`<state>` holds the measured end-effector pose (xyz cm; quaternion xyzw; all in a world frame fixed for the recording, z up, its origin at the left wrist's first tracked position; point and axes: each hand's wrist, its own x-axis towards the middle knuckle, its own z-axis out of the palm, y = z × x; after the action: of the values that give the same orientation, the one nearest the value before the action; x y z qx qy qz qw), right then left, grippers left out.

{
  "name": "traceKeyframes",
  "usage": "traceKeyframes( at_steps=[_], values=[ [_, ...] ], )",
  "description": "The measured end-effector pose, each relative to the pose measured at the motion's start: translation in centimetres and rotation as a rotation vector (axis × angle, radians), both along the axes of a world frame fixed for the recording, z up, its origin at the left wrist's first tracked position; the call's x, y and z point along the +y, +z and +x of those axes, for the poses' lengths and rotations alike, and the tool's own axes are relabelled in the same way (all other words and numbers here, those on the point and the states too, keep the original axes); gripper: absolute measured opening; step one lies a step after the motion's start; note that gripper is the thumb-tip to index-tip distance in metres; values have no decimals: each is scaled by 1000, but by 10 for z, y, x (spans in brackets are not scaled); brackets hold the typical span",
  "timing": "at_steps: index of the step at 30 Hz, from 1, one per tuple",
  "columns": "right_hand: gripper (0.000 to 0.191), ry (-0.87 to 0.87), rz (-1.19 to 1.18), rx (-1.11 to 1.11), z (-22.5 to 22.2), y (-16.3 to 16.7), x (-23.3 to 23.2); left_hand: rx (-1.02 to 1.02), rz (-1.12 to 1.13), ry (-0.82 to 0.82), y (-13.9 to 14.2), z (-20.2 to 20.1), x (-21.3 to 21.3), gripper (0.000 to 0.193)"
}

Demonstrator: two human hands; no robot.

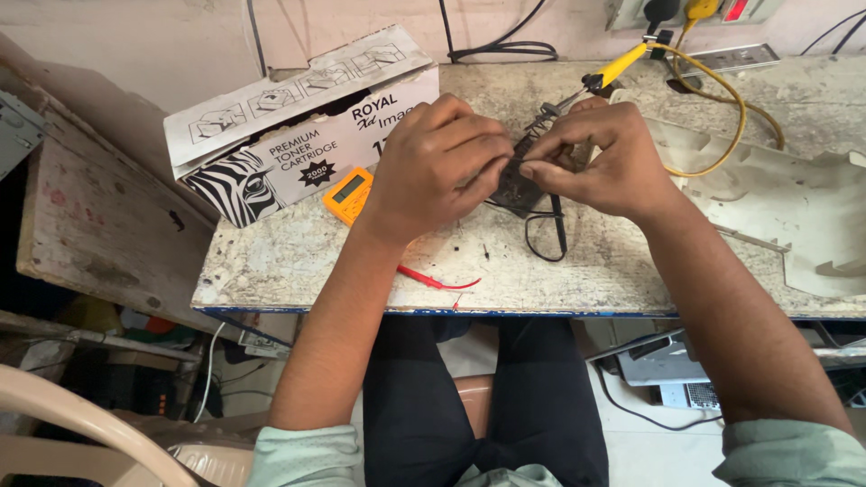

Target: The person solders a small electronic component on a dark circuit board at a workbench. They hold the board with one hand, position a wire or lead, and apply a heated soldering iron to the joint, repositioning the board and component repeatedly while working on the connection.

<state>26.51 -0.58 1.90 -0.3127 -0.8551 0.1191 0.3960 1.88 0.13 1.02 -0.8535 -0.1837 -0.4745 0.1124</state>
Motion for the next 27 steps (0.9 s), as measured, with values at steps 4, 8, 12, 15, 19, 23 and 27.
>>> traceKeyframes(
  at_steps=[4,8,12,15,19,23,27],
  values=[
    [11,-1,-28,5,1,0,-1,2,-3,43,-3,-3,2,11],
    [10,4,-31,-6,0,1,-1,-4,-22,59,-4,-6,7,9],
    [10,6,-38,-3,1,2,0,-56,-92,115,0,-11,9,7],
    [10,-15,-5,-30,1,2,0,-97,-78,67,3,-15,4,18],
    [9,9,-57,2,1,1,1,-5,-6,14,3,-7,-1,29],
    [9,11,-65,8,0,1,0,38,-35,-21,2,-2,-1,26],
    [11,8,2,-19,0,1,-1,35,-43,-31,0,-1,-1,19]
  ],
)
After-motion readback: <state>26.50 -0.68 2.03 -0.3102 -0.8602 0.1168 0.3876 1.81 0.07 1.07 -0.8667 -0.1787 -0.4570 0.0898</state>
